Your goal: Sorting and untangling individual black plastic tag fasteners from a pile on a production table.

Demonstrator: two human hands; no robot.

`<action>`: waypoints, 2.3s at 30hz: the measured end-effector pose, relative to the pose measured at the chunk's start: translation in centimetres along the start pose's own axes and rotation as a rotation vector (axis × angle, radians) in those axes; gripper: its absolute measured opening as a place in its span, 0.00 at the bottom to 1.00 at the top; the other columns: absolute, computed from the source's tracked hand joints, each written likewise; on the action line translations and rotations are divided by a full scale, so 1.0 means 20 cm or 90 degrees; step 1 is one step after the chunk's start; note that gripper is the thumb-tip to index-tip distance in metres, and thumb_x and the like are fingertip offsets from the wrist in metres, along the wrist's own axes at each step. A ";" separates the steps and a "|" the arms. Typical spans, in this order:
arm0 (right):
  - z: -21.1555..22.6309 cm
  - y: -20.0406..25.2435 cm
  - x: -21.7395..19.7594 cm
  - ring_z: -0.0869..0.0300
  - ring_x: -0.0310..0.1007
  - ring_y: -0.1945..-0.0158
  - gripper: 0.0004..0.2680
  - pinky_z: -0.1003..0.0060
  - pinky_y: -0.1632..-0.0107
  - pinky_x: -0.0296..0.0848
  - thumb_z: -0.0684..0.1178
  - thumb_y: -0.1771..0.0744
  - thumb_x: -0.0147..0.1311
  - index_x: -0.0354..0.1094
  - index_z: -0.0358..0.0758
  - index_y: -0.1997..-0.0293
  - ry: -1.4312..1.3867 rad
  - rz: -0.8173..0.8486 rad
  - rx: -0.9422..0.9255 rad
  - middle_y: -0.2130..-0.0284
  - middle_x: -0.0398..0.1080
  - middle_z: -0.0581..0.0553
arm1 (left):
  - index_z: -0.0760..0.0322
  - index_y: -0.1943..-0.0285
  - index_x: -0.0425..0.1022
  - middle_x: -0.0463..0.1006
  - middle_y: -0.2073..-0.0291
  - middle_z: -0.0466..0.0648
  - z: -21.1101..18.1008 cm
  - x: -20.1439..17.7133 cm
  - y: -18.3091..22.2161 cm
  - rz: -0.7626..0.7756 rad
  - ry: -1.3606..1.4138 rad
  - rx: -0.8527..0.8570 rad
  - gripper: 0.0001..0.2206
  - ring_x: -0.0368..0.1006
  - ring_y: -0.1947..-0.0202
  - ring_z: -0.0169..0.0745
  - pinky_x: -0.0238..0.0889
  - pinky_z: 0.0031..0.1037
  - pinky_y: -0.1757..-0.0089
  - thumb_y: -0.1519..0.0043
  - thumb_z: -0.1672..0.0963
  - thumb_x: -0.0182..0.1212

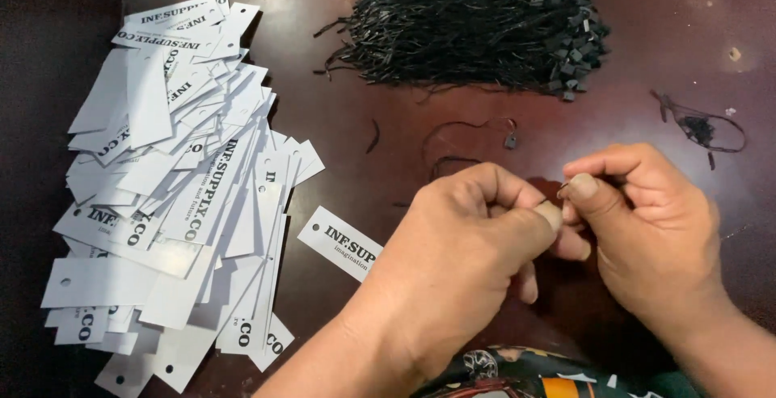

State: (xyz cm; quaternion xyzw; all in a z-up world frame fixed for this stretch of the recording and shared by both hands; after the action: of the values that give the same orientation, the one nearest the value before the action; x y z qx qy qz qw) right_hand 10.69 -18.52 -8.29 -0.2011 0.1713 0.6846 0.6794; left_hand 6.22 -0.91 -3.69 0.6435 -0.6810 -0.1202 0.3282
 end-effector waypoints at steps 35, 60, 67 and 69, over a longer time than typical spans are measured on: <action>-0.02 0.00 -0.01 0.64 0.68 0.71 0.07 0.70 0.66 0.69 0.38 0.35 0.56 0.69 0.36 0.54 -0.069 -0.005 0.041 0.72 0.73 0.45 | 0.72 0.54 0.82 0.77 0.77 0.52 -0.09 0.08 0.15 0.007 0.079 -0.029 0.09 0.63 0.81 0.33 0.60 0.22 0.72 0.36 0.61 0.58; -0.09 -0.04 -0.02 0.57 0.70 0.69 0.03 0.65 0.61 0.72 0.37 0.29 0.50 0.65 0.33 0.51 -0.286 -0.083 0.003 0.69 0.71 0.37 | 0.48 0.61 0.82 0.78 0.80 0.44 -0.08 -0.29 0.01 -0.233 -0.493 0.042 0.07 0.71 0.75 0.38 0.62 0.30 0.66 0.37 0.52 0.59; -0.18 -0.06 -0.02 0.53 0.70 0.69 0.03 0.64 0.61 0.73 0.37 0.28 0.48 0.64 0.33 0.50 -0.341 -0.087 0.037 0.68 0.69 0.36 | 0.42 0.59 0.78 0.83 0.72 0.41 0.05 -0.48 -0.03 -0.321 -0.678 -0.006 0.08 0.76 0.65 0.48 0.63 0.39 0.61 0.34 0.48 0.53; -0.16 -0.05 -0.03 0.51 0.70 0.68 0.03 0.62 0.58 0.74 0.37 0.28 0.47 0.63 0.31 0.51 -0.314 -0.084 0.034 0.67 0.69 0.34 | 0.44 0.60 0.79 0.80 0.76 0.38 0.06 -0.50 -0.02 -0.347 -0.561 -0.002 0.08 0.71 0.71 0.37 0.64 0.30 0.62 0.34 0.50 0.54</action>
State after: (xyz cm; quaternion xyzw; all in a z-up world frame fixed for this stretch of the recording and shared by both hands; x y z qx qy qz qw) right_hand 11.86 -20.61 -10.79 -0.0203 0.0048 0.6624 0.7489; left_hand 5.30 8.31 -7.75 0.6851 -0.5622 -0.4621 -0.0321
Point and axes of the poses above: each hand's wrist, its own y-axis away from the middle knuckle, its own x-axis out of the palm, z = x × y, the point moved 6 cm from there along -y, towards the middle knuckle
